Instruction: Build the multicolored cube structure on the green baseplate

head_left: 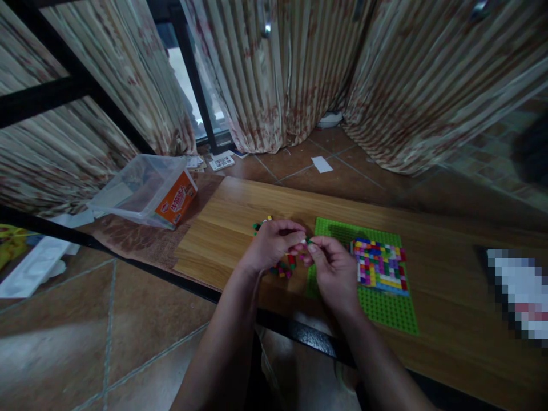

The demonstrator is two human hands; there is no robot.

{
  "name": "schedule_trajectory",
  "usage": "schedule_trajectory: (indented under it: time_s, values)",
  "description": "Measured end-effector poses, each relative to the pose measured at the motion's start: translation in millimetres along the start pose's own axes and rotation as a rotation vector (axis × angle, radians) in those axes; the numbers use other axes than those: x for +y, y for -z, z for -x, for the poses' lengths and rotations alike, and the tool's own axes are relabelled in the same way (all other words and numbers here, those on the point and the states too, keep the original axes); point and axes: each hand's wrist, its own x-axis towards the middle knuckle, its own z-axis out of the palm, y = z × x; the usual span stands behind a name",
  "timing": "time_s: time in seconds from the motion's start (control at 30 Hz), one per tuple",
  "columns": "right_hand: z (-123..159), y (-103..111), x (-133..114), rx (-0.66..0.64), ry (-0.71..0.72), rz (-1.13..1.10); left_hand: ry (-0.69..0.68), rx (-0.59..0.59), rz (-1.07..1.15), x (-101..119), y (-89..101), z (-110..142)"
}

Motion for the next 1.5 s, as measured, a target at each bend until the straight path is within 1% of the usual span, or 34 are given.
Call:
schedule_trajectory:
  time_s: [0.07, 0.13, 0.17, 0.2, 0.27, 0.33, 0.4, 0.57, 0.67, 0.83, 0.93, 1.03, 1.2, 1.37, 1.5]
  values:
    - [-1.0, 2.4, 2.3, 0.009, 0.013, 0.141, -0.049, 0.097, -0.133, -2.5, 1.4, -1.4]
    - [-1.8, 4.0, 4.6, 0.029, 0.087, 0.375, -0.127, 0.212, -0.365, -6.3, 2.0, -3.1]
    - [-2.1, 4.2, 5.5, 0.034, 0.134, 0.486, -0.162, 0.241, -0.482, -8.2, 2.0, -3.8]
    - [-2.3, 4.0, 6.2, 0.033, 0.177, 0.574, -0.186, 0.244, -0.576, -9.9, 1.8, -4.3]
    - [-3.0, 3.0, 7.2, 0.015, 0.228, 0.68, -0.198, 0.206, -0.684, -12.5, 1.2, -4.5]
    - [-3.8, 2.1, 7.3, -0.008, 0.233, 0.727, -0.189, 0.177, -0.731, -13.5, 0.8, -3.6]
    - [-4.8, 2.2, 6.7, -0.023, 0.212, 0.746, -0.186, 0.172, -0.771, -12.6, 0.8, -1.7]
    - [-7.7, 4.5, 5.2, 0.007, 0.178, 0.767, -0.185, 0.141, -0.867, -6.6, 2.0, 3.9]
    - [-10.3, 3.1, 6.9, 0.003, 0.183, 0.815, -0.161, 0.152, -0.914, -5.3, 3.0, 5.1]
    - [-16.5, -2.1, 10.2, -0.022, 0.197, 0.924, -0.119, 0.137, -0.943, -5.4, 4.6, 5.2]
    - [-18.3, -4.5, 8.7, -0.049, 0.164, 0.972, -0.113, 0.119, -0.941, -4.3, 5.5, 5.2]
    - [-17.9, -6.4, 6.1, -0.044, 0.135, 0.973, -0.105, 0.138, -0.913, -3.1, 6.0, 5.0]
    - [-16.5, -5.9, 6.1, 0.018, 0.155, 0.873, -0.124, 0.144, -0.942, -1.3, 5.1, 5.6]
    - [-17.0, -0.3, 8.7, 0.024, 0.14, 0.682, -0.152, 0.167, -0.921, -2.2, 4.5, 5.0]
    - [-18.2, 2.0, 6.2, 0.059, 0.06, 0.469, -0.186, 0.142, -0.812, -5.6, 4.9, 2.1]
